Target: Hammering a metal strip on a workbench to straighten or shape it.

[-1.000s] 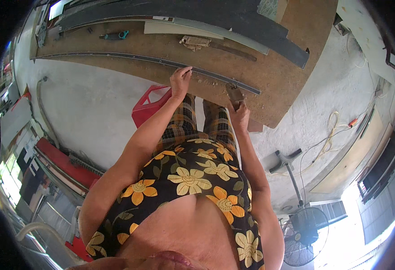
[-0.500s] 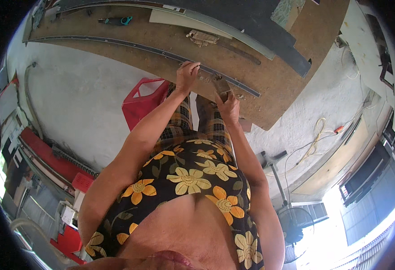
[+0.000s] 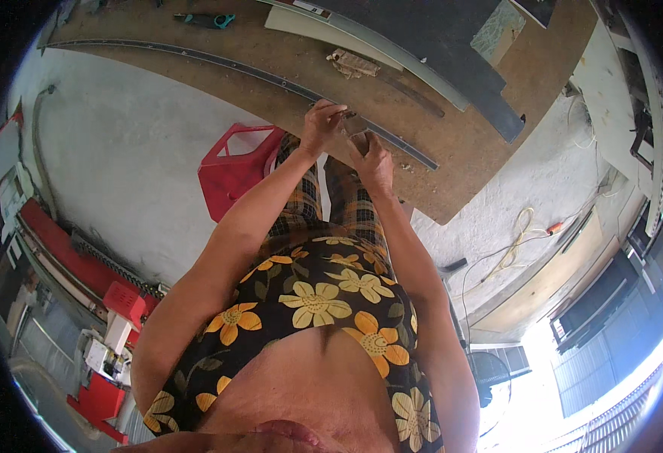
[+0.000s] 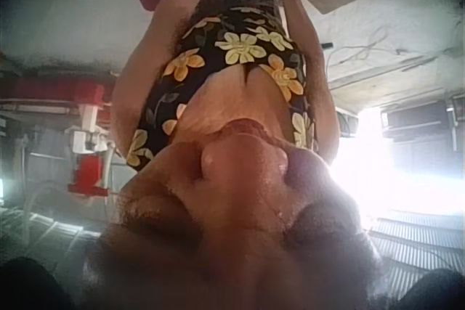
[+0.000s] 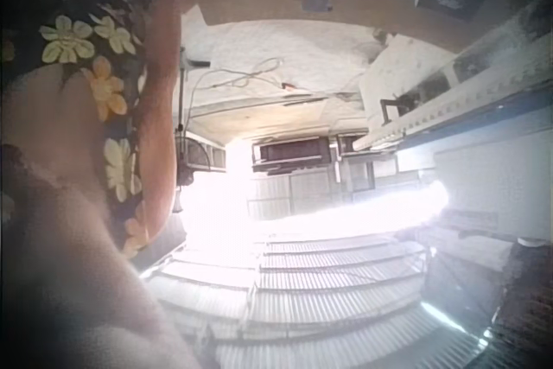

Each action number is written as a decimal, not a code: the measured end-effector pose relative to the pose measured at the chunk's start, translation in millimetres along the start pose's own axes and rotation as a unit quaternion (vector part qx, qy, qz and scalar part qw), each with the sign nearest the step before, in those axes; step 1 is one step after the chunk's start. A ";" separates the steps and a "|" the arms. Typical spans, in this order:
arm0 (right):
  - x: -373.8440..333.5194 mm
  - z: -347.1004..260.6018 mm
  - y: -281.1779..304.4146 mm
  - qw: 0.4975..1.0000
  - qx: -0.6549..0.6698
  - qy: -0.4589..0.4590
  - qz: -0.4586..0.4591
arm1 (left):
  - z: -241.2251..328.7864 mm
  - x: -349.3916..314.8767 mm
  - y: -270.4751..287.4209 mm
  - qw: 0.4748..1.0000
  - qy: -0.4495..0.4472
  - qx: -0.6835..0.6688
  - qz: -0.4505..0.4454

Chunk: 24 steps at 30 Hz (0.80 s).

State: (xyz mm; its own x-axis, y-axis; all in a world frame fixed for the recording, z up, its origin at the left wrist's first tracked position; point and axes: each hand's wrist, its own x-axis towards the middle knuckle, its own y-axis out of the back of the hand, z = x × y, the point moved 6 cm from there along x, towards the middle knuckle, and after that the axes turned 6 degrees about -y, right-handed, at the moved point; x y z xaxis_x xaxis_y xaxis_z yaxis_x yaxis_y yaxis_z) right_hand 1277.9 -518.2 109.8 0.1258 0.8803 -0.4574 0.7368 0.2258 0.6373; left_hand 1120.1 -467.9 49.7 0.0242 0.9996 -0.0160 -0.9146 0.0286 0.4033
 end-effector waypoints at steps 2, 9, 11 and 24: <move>2.9 -3.2 -2.5 1.000 -0.015 0.021 0.010 | -0.5 0.2 -0.6 1.000 0.006 -0.022 -0.012; 11.4 -6.9 -12.8 0.998 -0.046 0.024 0.026 | 0.3 1.5 2.0 1.000 -0.016 0.009 0.003; 11.4 -5.4 -8.0 0.997 -0.040 0.047 0.039 | 0.8 -0.3 -0.1 1.000 -0.011 0.016 -0.010; 1.2 -13.8 4.9 0.996 0.016 0.063 0.067 | 1.6 1.8 1.6 1.000 -0.020 -0.003 0.004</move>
State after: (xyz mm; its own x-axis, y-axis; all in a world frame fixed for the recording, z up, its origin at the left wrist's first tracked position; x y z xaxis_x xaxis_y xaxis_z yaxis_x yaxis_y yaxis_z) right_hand 1272.6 -510.3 121.0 0.1425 0.9472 -0.2874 0.7403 0.0907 0.6661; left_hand 1119.3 -466.0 51.8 0.0337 0.9991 0.0241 -0.9169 0.0213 0.3986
